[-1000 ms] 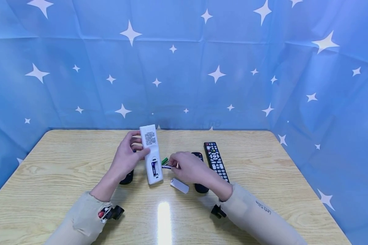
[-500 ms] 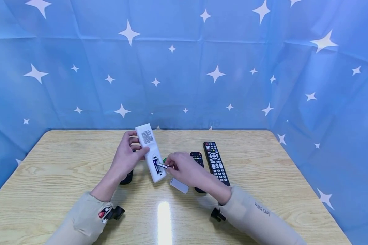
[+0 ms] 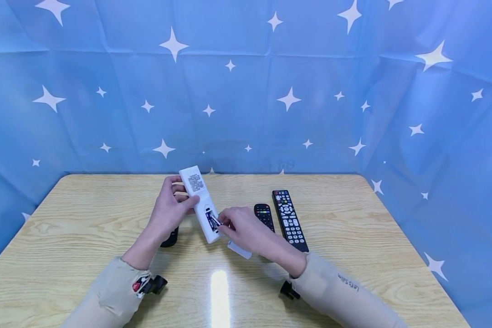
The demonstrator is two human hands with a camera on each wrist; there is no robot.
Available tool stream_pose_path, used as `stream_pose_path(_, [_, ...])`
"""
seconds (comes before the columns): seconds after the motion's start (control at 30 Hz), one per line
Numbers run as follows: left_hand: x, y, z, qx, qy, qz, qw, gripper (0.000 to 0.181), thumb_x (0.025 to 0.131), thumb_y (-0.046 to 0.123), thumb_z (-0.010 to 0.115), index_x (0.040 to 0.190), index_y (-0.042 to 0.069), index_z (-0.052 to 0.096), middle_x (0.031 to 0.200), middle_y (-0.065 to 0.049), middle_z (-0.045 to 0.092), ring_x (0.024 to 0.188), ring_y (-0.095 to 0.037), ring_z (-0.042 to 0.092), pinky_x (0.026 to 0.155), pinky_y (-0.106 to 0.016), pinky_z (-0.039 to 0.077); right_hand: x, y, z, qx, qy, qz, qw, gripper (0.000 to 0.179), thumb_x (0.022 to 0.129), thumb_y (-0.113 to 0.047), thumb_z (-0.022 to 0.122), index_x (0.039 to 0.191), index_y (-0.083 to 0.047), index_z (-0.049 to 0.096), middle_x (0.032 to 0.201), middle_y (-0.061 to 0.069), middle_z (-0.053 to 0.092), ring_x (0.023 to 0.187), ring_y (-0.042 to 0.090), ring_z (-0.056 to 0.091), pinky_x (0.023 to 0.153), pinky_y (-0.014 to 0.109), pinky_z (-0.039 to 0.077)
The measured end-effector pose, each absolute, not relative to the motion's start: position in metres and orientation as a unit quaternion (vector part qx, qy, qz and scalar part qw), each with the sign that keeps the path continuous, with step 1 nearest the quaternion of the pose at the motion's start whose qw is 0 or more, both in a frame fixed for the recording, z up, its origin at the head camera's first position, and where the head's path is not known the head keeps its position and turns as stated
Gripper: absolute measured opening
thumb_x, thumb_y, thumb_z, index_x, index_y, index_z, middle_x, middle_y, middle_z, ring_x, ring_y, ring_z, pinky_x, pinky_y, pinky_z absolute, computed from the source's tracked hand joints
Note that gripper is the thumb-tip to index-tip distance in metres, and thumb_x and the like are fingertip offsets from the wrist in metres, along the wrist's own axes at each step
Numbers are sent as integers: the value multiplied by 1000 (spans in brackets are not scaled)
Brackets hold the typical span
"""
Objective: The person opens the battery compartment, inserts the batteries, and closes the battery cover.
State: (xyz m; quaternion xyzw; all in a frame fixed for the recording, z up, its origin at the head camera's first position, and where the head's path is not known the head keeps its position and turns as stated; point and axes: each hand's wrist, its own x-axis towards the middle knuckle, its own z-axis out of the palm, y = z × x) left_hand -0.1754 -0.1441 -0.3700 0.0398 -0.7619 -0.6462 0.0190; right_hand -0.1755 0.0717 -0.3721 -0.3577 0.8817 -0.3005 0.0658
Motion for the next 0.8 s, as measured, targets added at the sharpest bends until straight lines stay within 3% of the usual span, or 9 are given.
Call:
stream_pose_path(0.57, [-173,-143,-367,45,-744,-666,16,61,98,0,66,148,2,31,125,-21,53,107,-31,64,80,-38,61,-174,72,-376,-420,856,-301,-13,14,93,-8,78,105,-5,74,90,3,72,77,8,65,65,16,53])
stream_pose_path(0.8, [-173,-143,-366,42,-742,-668,23,61,98,-1,66,149,1,31,127,-22,53,107,-31,65,77,-34,62,-175,74,-375,-426,856,-294,0,21,91,-5,79,111,-3,74,97,5,71,81,11,67,68,14,53])
